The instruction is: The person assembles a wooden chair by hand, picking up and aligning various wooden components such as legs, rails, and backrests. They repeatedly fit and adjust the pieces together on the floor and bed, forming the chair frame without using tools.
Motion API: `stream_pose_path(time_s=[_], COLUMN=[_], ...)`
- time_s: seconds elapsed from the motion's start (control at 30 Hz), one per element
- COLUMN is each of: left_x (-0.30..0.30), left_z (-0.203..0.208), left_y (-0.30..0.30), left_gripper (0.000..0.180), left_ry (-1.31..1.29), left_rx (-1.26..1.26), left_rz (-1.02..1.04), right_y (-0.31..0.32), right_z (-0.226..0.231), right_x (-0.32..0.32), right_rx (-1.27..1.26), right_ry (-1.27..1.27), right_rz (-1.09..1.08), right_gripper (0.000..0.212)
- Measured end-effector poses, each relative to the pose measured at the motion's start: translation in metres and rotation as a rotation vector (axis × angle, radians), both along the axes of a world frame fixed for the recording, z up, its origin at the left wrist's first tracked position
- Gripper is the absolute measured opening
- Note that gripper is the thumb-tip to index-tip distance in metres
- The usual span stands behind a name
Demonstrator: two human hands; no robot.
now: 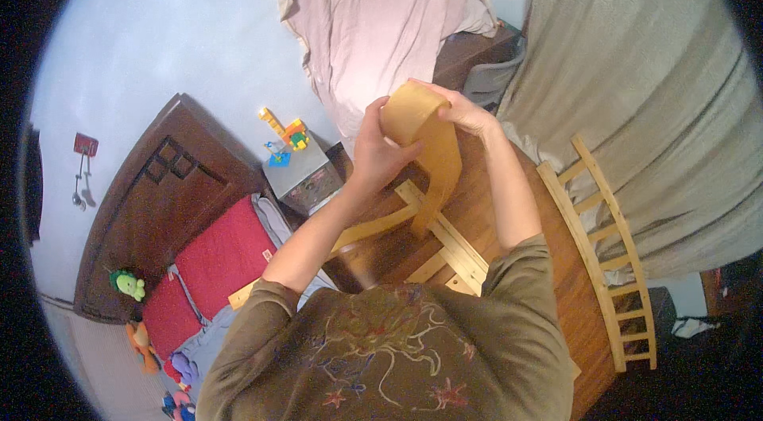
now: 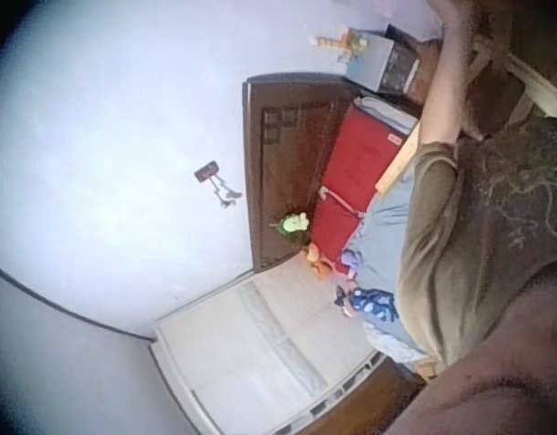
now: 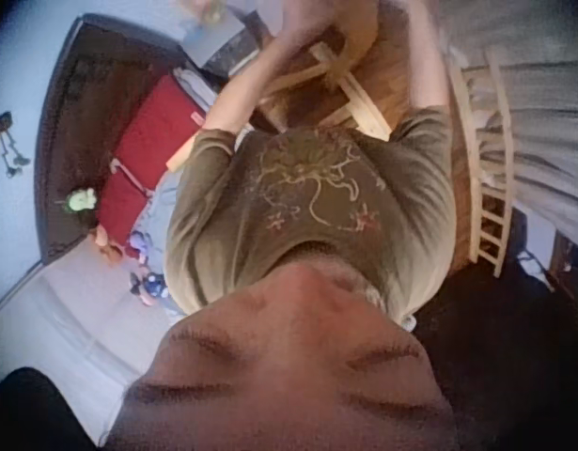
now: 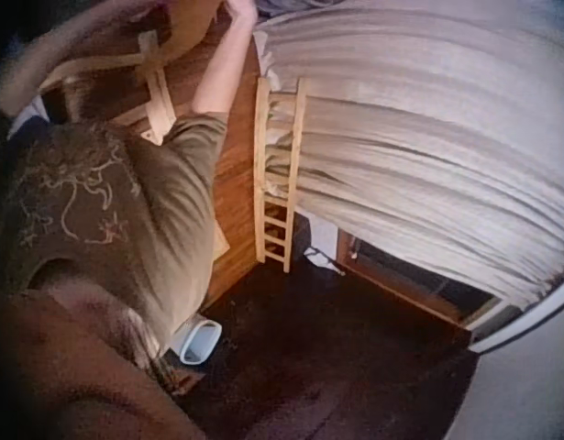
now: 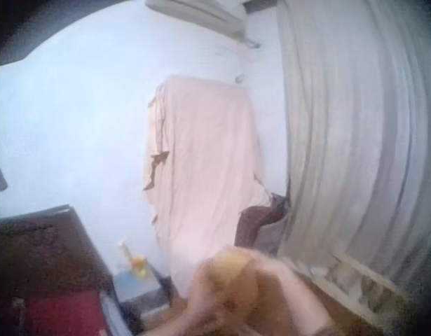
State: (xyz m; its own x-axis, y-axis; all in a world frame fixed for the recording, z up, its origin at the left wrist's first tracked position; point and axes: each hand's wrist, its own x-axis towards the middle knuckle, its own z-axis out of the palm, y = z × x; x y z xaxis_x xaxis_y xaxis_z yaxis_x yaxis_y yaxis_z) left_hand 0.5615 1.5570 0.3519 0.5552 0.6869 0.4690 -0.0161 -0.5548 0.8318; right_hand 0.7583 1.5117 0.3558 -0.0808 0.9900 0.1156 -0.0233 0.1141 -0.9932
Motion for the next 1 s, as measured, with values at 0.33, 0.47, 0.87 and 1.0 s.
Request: stream_pose_path(time_s=[0.33,0.47,0.87,1.0], left_x=[0.045,0.035,-0.024,-0.027], left_z=[0.012,-0.038,-0.090,-0.075], left_y=[-0.015,-0.029,-0.043,-0.039], left_gripper=[0.077,0.075,0.062,0.068], left_ry=[0.164,-0.166,-0.165,-0.150], left_rx=[0.188,-0.048,-0.384,-0.278], left_rz=[-0.108,-0.336,-0.486,-0.423], right_y=[-0.028,-0.037,-0.034,-0.034], right_z=[0.012,0.006,0.018,0.019], right_x=[0.021,0.029,-0.016,-0.031], right_rx=[0.080,0.121,-0.020,-0.013], right_ry=[-0.081,0.036,0.275,0.328], right_rz=[-0.486,-0.448,-0.568,-0.592], right_gripper=[0.045,0.051,0.044,0.042])
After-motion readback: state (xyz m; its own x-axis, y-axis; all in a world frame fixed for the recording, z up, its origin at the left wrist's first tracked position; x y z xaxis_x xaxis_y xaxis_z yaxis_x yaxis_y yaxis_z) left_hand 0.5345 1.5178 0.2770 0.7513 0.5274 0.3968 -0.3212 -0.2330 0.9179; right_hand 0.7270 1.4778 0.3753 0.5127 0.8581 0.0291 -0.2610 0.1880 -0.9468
